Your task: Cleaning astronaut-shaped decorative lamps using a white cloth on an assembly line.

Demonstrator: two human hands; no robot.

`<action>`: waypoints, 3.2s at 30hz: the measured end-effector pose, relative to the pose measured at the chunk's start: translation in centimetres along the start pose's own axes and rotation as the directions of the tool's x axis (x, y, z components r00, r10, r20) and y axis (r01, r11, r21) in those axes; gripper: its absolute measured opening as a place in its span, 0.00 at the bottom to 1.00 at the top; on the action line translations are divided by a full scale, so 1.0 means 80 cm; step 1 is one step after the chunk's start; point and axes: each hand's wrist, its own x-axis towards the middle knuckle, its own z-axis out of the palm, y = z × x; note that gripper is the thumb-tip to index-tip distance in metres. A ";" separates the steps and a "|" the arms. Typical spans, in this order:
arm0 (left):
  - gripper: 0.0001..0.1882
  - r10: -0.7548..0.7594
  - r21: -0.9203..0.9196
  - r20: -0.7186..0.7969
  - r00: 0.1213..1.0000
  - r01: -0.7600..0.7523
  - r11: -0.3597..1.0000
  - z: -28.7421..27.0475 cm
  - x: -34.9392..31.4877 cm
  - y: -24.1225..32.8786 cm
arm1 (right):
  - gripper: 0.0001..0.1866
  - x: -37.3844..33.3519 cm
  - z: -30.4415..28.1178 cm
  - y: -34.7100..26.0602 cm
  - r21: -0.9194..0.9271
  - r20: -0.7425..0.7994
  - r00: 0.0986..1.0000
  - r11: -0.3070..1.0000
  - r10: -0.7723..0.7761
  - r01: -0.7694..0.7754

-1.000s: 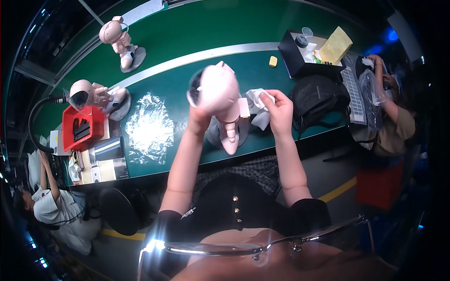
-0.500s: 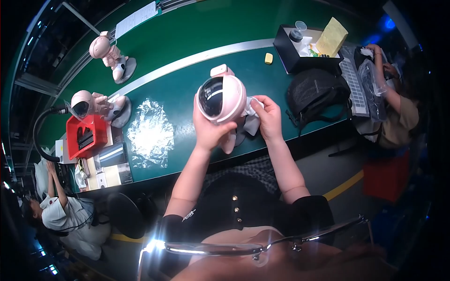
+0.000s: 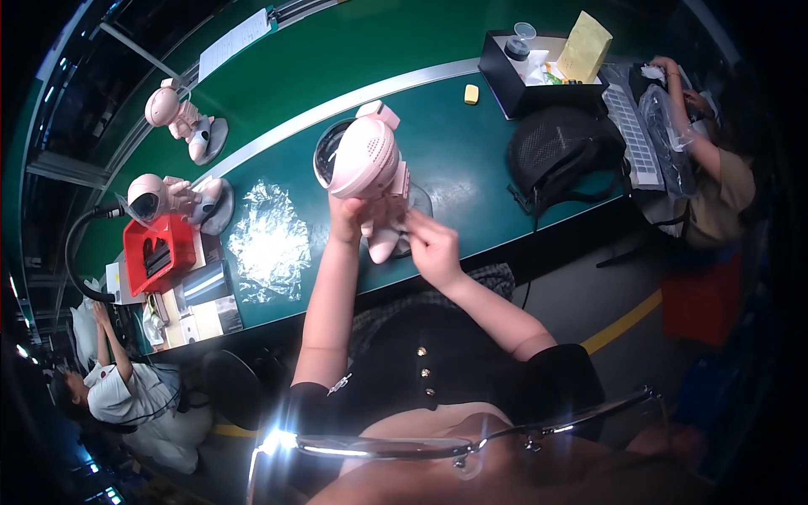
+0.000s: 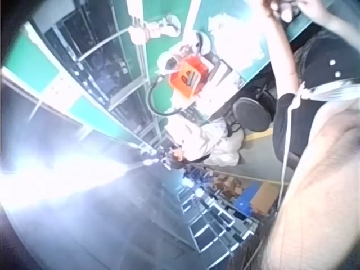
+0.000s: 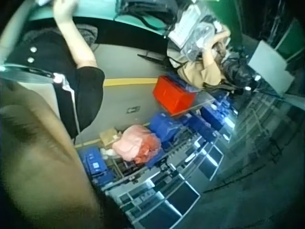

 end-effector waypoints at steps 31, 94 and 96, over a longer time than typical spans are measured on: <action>0.45 0.632 0.499 -0.090 0.770 -0.514 0.697 0.117 0.043 -0.013 | 0.10 0.018 -0.117 0.008 0.103 -0.319 0.892 0.947 0.320 -0.303; 0.19 0.381 0.186 -0.386 0.840 -0.334 0.924 -0.028 -0.084 0.044 | 0.17 0.062 0.022 -0.049 -0.597 0.725 0.688 0.468 -0.033 0.652; 0.19 0.386 0.183 -0.389 0.836 -0.340 0.922 -0.031 -0.084 0.045 | 0.16 0.066 0.001 -0.064 -0.434 0.796 0.605 0.678 -0.021 0.594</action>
